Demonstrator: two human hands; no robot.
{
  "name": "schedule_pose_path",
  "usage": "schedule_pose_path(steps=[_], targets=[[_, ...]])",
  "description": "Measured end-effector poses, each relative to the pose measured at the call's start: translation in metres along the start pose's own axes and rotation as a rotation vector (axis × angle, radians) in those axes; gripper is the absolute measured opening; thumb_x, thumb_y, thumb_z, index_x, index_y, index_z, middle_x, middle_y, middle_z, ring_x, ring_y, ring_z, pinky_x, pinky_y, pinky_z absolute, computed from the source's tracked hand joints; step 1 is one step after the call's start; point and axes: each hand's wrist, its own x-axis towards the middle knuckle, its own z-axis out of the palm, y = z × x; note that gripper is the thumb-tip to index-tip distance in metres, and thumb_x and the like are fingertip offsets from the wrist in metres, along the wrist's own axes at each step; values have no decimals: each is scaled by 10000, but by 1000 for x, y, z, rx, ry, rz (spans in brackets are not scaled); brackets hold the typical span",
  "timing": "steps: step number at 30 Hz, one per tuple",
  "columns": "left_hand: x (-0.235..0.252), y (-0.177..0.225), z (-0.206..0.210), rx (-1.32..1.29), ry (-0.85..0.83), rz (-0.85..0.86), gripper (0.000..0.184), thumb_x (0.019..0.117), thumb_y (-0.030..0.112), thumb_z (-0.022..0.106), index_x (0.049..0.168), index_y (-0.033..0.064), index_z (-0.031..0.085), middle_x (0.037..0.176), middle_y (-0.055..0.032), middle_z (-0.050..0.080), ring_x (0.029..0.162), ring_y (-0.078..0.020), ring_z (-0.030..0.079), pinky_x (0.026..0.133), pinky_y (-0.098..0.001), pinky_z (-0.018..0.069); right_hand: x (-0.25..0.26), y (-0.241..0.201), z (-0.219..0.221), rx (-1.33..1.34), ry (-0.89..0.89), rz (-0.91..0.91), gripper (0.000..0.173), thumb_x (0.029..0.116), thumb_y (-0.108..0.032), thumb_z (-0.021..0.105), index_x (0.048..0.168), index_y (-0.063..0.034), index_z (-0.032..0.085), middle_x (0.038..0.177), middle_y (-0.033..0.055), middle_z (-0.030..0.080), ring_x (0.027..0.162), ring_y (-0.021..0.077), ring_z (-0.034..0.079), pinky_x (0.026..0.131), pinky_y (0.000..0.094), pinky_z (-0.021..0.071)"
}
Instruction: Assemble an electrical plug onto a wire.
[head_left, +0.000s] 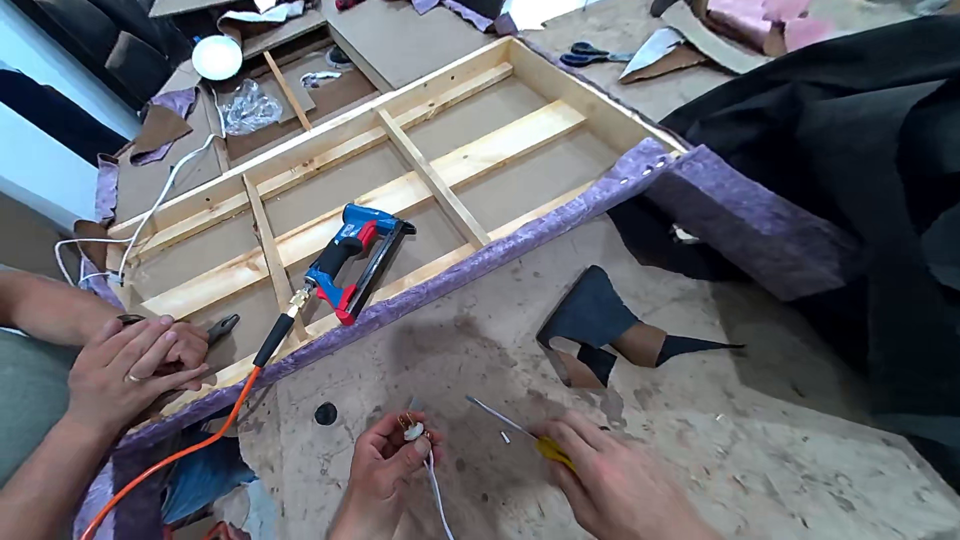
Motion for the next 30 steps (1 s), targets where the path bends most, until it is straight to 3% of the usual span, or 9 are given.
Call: schedule_pose_path(steps=[2,4,7,10,13,17,23,26,30], targets=[[2,5,-6,32,-65,-13,384,842,103,823,1181,-3,676,1009,-157,745,884,-232,748,828,-391,633,2,5,37,-19,100,22,286,853,-192,675,1128,-120,702,1054,119,690,795,322,709,588,507,594],[6,10,-11,118,-134,30,376,856,137,818,1183,6,685,1020,-139,744,906,-207,736,839,-367,618,10,-16,46,134,132,79,289,891,-213,685,1157,-102,714,1182,134,695,1024,341,692,797,546,588],[8,9,-7,162,-119,69,307,843,148,823,1091,25,692,1011,-117,735,899,-163,711,801,-317,598,27,-74,42,784,43,252,272,958,-285,685,1118,-69,723,1041,44,739,891,144,720,751,356,622],[11,6,3,174,-26,67,324,812,119,840,1061,-13,680,986,-142,733,873,-176,716,778,-325,608,42,-105,53,1261,40,406,219,899,-125,749,1078,-22,677,955,42,744,825,116,733,736,294,639],[14,7,3,257,-46,43,403,834,139,837,1156,-49,684,1051,-165,743,925,-194,729,825,-335,615,46,-103,60,1352,123,516,132,875,-91,774,975,-15,732,816,34,742,686,106,700,631,267,606],[19,9,-2,374,-9,-103,413,860,183,819,1190,-35,699,1030,-140,733,795,-165,691,703,-292,595,45,-93,60,1334,138,674,108,906,-88,733,984,-18,761,834,66,745,693,150,708,613,302,617],[28,5,-3,231,-15,-284,347,916,118,733,1216,-41,665,1078,-159,718,904,-214,712,832,-356,612,49,-82,58,1529,34,957,118,915,-60,742,984,30,709,857,133,723,693,205,702,606,335,618],[30,8,-7,267,-27,-298,349,923,193,739,1201,-14,699,998,-103,716,814,-146,683,740,-292,590,49,-86,51,1674,-108,963,138,938,-61,689,1031,23,633,898,143,711,775,237,727,708,381,642],[29,12,-11,202,-83,-305,344,947,241,725,1199,7,712,975,-86,723,810,-128,686,747,-283,589,53,-99,47,1719,-74,965,133,898,-10,716,1019,37,688,811,124,696,636,206,688,597,364,632]])
